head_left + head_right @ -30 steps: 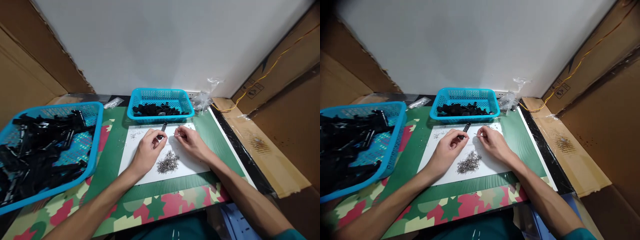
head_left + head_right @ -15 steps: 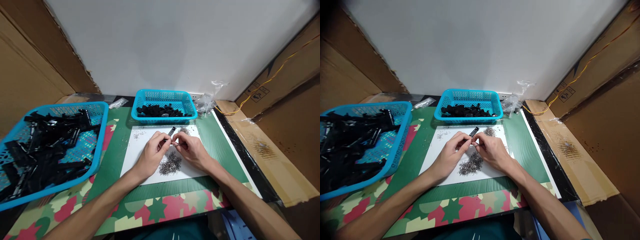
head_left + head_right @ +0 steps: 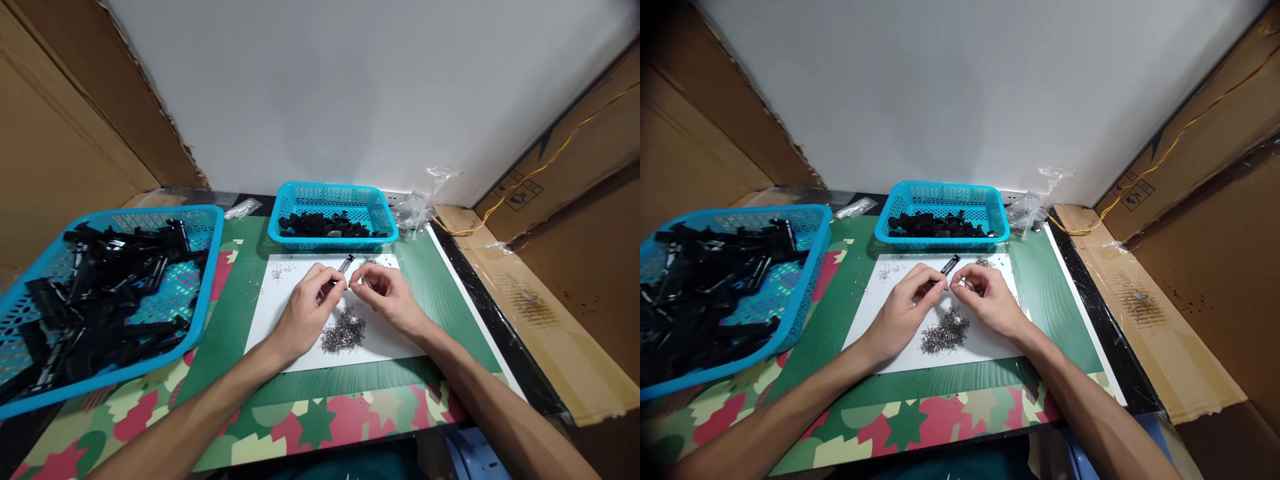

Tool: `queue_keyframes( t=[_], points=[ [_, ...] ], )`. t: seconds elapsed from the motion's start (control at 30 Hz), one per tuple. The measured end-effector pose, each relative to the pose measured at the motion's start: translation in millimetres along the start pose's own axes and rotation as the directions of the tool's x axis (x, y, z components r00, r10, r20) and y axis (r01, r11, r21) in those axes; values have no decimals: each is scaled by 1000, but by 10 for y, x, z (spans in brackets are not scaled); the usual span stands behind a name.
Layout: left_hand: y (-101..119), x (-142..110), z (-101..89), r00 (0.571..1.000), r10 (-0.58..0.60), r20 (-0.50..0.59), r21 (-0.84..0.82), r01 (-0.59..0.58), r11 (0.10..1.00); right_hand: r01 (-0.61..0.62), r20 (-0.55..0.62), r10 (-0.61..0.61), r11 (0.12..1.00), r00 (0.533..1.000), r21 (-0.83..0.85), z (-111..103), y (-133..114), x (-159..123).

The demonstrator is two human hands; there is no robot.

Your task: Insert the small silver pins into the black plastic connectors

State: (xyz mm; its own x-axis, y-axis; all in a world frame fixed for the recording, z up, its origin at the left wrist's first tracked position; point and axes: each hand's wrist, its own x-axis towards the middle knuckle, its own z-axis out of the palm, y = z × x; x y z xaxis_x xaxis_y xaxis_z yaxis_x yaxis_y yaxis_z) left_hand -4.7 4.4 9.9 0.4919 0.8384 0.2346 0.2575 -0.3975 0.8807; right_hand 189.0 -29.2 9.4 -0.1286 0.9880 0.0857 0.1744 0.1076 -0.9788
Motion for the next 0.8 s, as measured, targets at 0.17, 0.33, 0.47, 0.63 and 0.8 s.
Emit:
queue_keyframes(
  t=[0.17, 0.33, 0.47, 0.63, 0.8],
  points=[
    [-14, -25, 1, 999, 4, 31, 38, -5, 999, -30, -9, 30, 1000, 1000, -2, -22, 62, -5],
    [-52, -41, 8, 996, 6, 84, 70, -12, 997, 13, -90, -26, 991, 996, -135, -145, 63, -20],
    [-73, -44, 26, 995, -15, 95, 74, 7, 997, 12, -166, -75, 936, 983, -351, -286, 26, -34],
    [-58, -47, 24, 989, -45, 140, 87, 33, 996, -52, -119, -2, 894, 993, -446, -303, 41, -33],
    [-64, -48, 15, 984, -33, 173, 79, 19, 997, 16, -75, -69, 834, 995, -552, -228, 121, -45]
  ],
)
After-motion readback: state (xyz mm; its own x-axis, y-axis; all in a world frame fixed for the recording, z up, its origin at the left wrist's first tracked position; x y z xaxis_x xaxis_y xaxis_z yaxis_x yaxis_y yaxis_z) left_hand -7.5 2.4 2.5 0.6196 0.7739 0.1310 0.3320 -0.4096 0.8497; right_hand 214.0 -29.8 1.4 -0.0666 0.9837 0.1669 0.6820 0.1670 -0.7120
